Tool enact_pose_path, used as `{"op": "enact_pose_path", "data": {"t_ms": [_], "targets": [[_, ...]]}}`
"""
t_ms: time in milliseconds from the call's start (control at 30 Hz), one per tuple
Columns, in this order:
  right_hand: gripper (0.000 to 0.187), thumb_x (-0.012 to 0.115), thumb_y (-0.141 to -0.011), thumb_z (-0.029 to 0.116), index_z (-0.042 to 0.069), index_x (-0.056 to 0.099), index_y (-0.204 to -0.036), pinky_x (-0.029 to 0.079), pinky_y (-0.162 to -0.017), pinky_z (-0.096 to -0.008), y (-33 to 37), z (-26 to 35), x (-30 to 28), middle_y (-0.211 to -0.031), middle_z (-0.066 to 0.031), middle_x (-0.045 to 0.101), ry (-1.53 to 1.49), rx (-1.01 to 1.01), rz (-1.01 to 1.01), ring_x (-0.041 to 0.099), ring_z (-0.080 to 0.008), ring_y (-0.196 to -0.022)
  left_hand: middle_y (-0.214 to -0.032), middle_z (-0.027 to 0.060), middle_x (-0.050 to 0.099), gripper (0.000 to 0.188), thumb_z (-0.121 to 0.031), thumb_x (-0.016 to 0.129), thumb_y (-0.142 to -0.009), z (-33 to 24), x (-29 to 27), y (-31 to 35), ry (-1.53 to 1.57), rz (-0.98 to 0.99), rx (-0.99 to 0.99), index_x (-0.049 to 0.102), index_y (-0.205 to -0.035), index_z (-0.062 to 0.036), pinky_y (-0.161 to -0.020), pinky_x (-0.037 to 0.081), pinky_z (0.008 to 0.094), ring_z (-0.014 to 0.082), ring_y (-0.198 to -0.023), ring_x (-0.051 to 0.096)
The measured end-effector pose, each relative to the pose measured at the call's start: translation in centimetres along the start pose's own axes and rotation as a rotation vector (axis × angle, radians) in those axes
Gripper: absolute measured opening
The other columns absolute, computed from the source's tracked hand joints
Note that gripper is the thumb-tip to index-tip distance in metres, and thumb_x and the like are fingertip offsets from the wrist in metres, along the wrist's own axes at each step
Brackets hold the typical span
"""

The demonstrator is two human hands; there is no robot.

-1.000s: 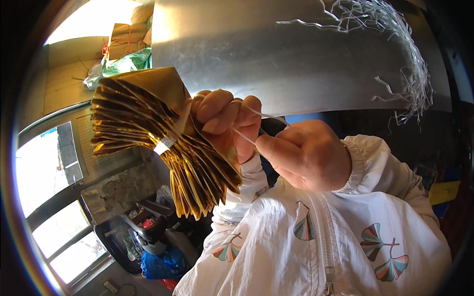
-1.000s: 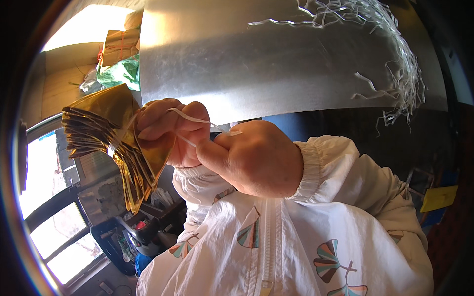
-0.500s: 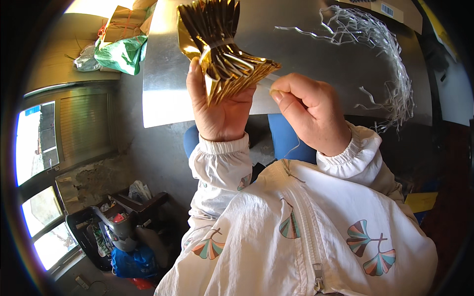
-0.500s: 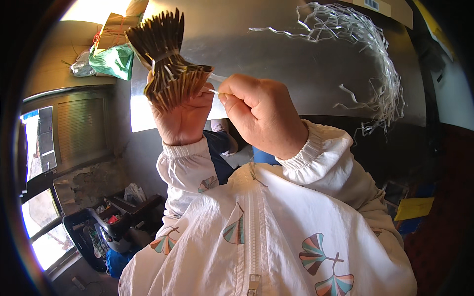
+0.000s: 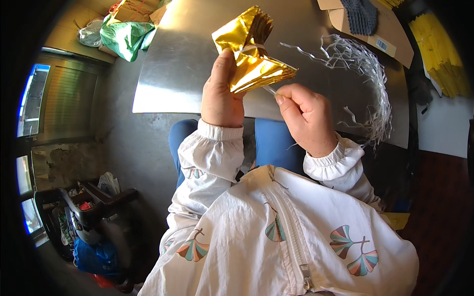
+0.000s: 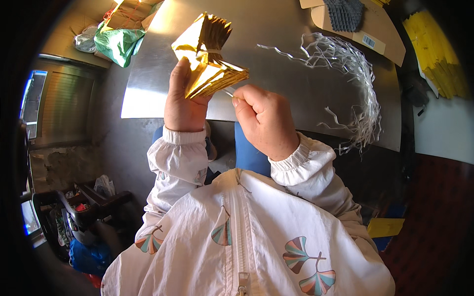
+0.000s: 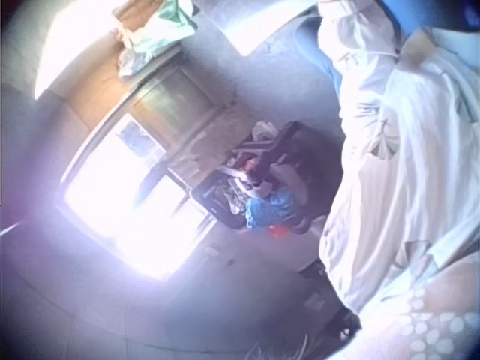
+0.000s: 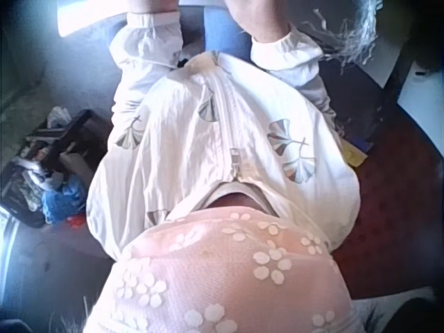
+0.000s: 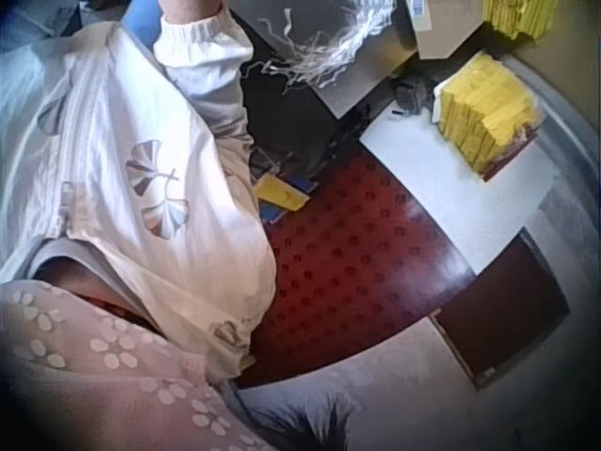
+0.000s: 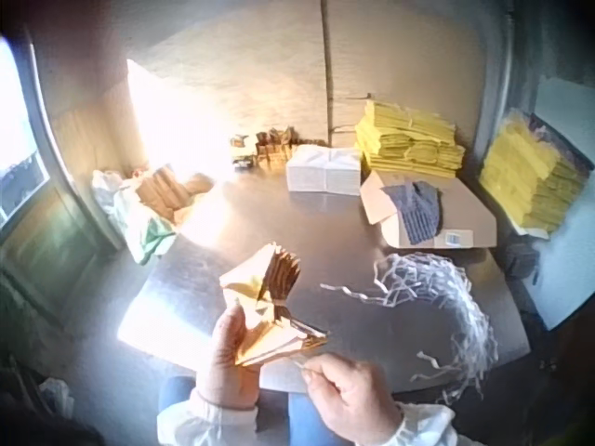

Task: The person gathers a stack of gold-colored paper sheets on a metal table, aligns them, and ties the bundle with a white string. The person then places the tied bundle on the table among other similar bundles.

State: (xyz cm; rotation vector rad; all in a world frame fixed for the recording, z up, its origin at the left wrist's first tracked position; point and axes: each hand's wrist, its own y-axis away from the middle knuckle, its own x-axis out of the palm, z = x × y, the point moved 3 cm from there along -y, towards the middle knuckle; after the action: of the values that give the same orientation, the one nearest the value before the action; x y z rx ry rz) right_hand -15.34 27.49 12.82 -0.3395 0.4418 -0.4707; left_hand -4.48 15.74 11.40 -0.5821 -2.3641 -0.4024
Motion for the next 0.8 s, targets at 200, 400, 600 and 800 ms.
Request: {"op": "enact_pose_path", "data": {"t_ms": [200,400,600,800], "targets": [[0.005,0.057,-0.084,-0.001,-0.001,0.059,-0.079,0.038,-0.047,-0.0244,0.1,0.6,0.0,-0.058,-0.0048,0.053,0.068,-0.003,0.058,0.048,-0.0084,-0.050,-0.092,0.0078,0.066,0.032,-0.027,0.061,-0.090,-0.4,-0.3,0.0,-0.155,-0.123,0.129,0.063,-0.099,0.0028,-0.079,0.047,0.0270,0.0144,-0.088,0.061],[0.003,0.058,-0.080,-0.001,-0.001,0.059,-0.077,0.040,-0.048,-0.0279,-0.5,1.3,-0.4,-0.059,-0.0096,0.054,0.098,-0.080,0.142,0.052,-0.0160,-0.051,-0.072,0.0013,0.061,0.034,-0.025,0.072,-0.083,-0.8,-0.6,0.4,-0.528,-0.180,0.275,0.064,-0.087,0.0085,-0.056,0.041,0.0176,0.0044,-0.062,0.051],[0.006,0.059,-0.080,0.003,-0.002,0.060,-0.077,0.043,-0.052,-0.0316,-1.9,1.8,-1.2,-0.063,-0.0134,0.057,0.158,-0.039,0.288,0.056,-0.0233,-0.054,-0.066,0.0037,0.064,0.028,-0.016,0.074,-0.077,-0.2,-0.6,0.7,-0.707,-0.146,0.385,0.063,-0.084,0.0093,-0.052,0.044,0.0192,0.0042,-0.058,0.054],[0.007,0.061,-0.079,0.007,0.001,0.064,-0.080,0.047,-0.057,-0.0342,-3.6,1.5,-2.0,-0.067,-0.0141,0.060,0.288,-0.184,0.363,0.059,-0.0276,-0.061,-0.065,0.0056,0.064,0.030,-0.017,0.074,-0.076,-0.7,-1.2,0.7,-0.927,-0.044,0.399,0.064,-0.085,0.0095,-0.053,0.046,0.0202,0.0053,-0.058,0.055]]}}
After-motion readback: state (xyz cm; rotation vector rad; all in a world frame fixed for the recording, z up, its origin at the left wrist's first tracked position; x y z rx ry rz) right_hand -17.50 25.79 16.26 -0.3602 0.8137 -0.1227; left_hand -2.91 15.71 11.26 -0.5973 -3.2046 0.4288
